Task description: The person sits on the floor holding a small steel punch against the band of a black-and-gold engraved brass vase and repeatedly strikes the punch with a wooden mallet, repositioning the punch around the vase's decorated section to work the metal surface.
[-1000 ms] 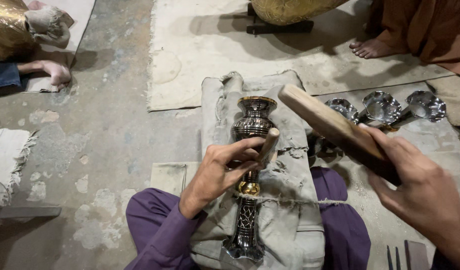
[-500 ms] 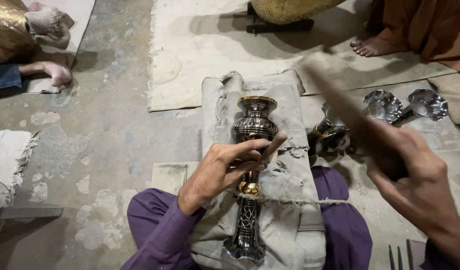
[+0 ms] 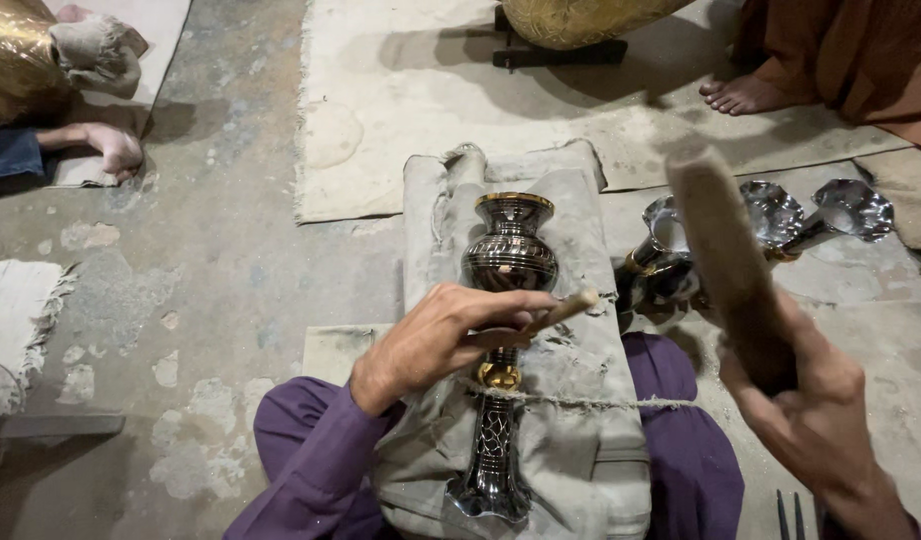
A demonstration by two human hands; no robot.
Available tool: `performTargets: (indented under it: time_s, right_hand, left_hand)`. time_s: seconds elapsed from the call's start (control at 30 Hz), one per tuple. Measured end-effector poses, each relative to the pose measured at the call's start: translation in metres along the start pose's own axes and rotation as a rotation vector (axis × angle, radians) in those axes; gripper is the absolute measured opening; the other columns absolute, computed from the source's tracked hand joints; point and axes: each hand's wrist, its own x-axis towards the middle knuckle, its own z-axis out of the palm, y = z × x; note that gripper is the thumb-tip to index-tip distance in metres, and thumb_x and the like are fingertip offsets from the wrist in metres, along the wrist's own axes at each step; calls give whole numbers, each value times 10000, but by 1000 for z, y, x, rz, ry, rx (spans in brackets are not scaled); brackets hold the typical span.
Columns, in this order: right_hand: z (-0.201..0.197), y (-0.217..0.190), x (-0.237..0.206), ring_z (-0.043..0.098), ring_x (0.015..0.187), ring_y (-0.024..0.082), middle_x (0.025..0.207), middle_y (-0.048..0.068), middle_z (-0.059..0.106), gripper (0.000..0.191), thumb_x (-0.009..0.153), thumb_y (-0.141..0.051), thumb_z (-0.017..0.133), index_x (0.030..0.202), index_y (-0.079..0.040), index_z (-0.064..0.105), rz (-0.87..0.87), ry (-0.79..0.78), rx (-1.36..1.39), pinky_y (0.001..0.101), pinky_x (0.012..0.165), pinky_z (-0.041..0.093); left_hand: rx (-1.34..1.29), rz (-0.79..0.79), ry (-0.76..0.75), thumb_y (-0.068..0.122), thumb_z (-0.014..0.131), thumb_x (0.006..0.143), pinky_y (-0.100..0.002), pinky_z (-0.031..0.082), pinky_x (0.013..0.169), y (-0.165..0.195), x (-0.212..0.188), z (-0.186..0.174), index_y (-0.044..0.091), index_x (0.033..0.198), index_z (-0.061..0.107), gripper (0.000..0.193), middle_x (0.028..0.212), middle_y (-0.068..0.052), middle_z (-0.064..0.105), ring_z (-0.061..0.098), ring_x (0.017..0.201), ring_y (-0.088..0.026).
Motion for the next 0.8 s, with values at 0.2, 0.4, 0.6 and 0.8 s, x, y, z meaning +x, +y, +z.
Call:
performTargets:
  time_s: [0.2, 0.4, 0.6, 0.8]
  right_hand:
    - [25, 19, -31, 725, 803, 107, 1002, 5, 734, 643, 846, -131, 733, 1454, -176, 529, -69, 162, 206, 271, 691, 602]
    - [38, 20, -45, 748, 830, 124, 1023, 18, 741, 448, 939, -71, 746, 1336, -252, 647, -66, 270, 251, 232, 709, 617]
    - [33, 20, -22, 738, 728, 209, 1000, 102, 778, 595, 754, -61, 738, 1341, -98, 649, -129, 21, -191, 375, 656, 616]
    - [42, 7, 41, 757, 739, 223, 945, 143, 772, 562, 850, -245, 821, 1336, -61, 606, -72, -148, 75, 381, 715, 637]
  left_hand:
    - [7, 50, -68, 143, 730, 902, -329, 634, 729, -11, 3, 2, 222, 1369, 654, 479, 1051, -18, 813, 787, 772, -154]
    - [90, 75, -118, 144, 739, 905, -345, 610, 673, -17, 1, 2, 227, 1341, 674, 449, 1057, -24, 816, 741, 709, -153]
    - [-131, 173, 153, 80, 701, 963, -345, 660, 838, -21, -13, 8, 146, 1332, 664, 376, 1218, -78, 755, 777, 978, -213]
    - [-397, -104, 631, 81, 737, 944, -346, 708, 843, -17, -63, 31, 44, 1321, 573, 413, 1050, -131, 803, 824, 941, -215]
